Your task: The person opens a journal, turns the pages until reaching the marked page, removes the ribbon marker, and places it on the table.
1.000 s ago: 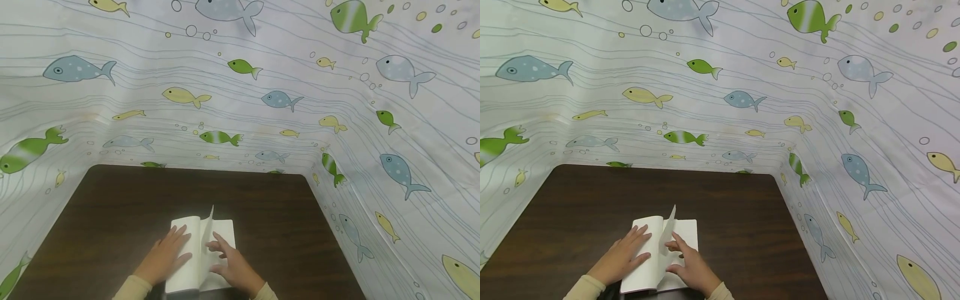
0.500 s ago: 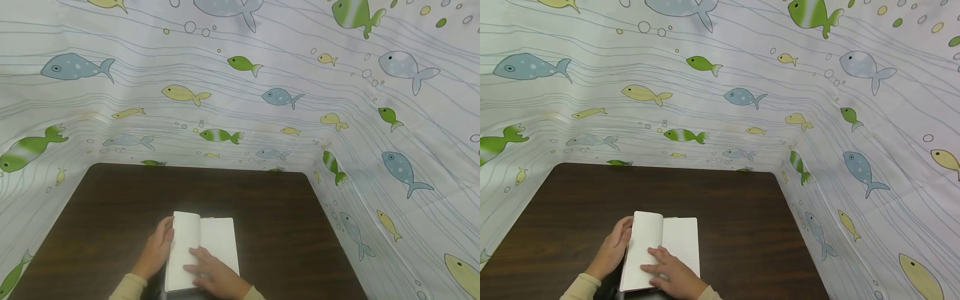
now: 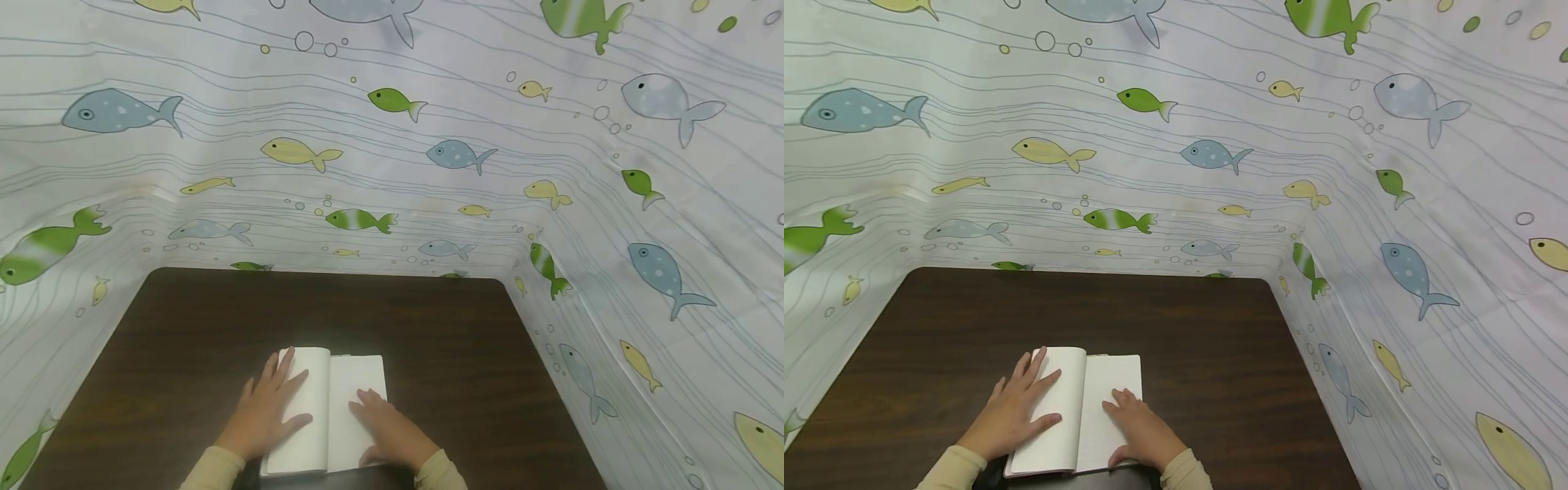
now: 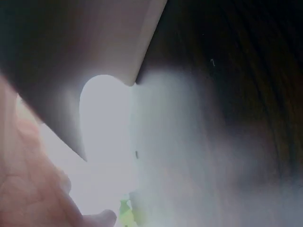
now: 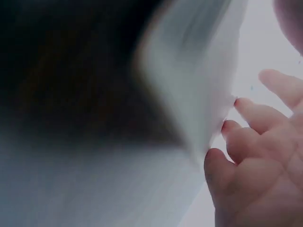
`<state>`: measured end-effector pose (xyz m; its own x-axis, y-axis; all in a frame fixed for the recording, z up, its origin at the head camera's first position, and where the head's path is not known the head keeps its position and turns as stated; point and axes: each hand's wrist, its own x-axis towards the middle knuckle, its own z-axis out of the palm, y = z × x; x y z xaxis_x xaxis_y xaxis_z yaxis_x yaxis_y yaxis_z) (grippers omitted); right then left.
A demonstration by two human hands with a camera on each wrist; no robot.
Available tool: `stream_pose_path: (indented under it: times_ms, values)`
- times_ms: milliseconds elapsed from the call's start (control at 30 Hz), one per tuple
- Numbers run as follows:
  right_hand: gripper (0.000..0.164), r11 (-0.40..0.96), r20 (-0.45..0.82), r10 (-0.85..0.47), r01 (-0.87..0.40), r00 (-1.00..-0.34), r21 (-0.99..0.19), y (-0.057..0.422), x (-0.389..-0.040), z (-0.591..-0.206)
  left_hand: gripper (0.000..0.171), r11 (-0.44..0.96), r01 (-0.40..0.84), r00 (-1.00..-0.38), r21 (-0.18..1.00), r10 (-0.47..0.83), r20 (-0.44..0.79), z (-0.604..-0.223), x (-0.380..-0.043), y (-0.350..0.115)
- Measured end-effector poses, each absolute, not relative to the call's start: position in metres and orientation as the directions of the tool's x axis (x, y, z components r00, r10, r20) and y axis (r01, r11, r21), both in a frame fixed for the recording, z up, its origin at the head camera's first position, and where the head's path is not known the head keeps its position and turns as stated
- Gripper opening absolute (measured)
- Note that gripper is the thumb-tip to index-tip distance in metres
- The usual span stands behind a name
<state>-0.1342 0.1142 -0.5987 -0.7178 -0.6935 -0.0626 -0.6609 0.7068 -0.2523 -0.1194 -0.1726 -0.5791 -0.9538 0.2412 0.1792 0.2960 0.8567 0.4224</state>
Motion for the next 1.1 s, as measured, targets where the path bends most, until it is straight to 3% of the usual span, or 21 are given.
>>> stream_pose_path:
  times_ms: [133, 400, 700, 933, 1100]
  values:
    - [0.103, 0.768, -0.149, -0.632, -0.59, -0.76, -0.25, 0.134, -0.138, -0.598, 0.071, 0.86, 0.339, -0.939, 0.381, 0.284, 0.194, -0.58, -0.119, -0.171]
    - [0.108, 0.766, -0.138, -0.628, -0.577, -0.766, -0.283, 0.144, -0.139, -0.59, 0.064, 0.839, 0.351, -0.936, 0.416, 0.305, 0.173, -0.577, -0.116, -0.168]
    - [0.094, 0.769, -0.007, -0.616, -0.599, -0.788, -0.225, 0.142, -0.134, -0.592, 0.067, 0.839, 0.343, -0.939, 0.423, 0.305, 0.155, -0.576, -0.115, -0.168]
    - [0.079, 0.739, 0.174, -0.638, -0.66, -0.75, -0.136, 0.141, -0.135, -0.598, 0.068, 0.84, 0.33, -0.944, 0.431, 0.298, 0.143, -0.576, -0.116, -0.168]
    - [0.072, 0.73, 0.239, -0.632, -0.67, -0.737, -0.137, 0.14, -0.137, -0.599, 0.068, 0.835, 0.325, -0.945, 0.443, 0.295, 0.139, -0.578, -0.116, -0.167]
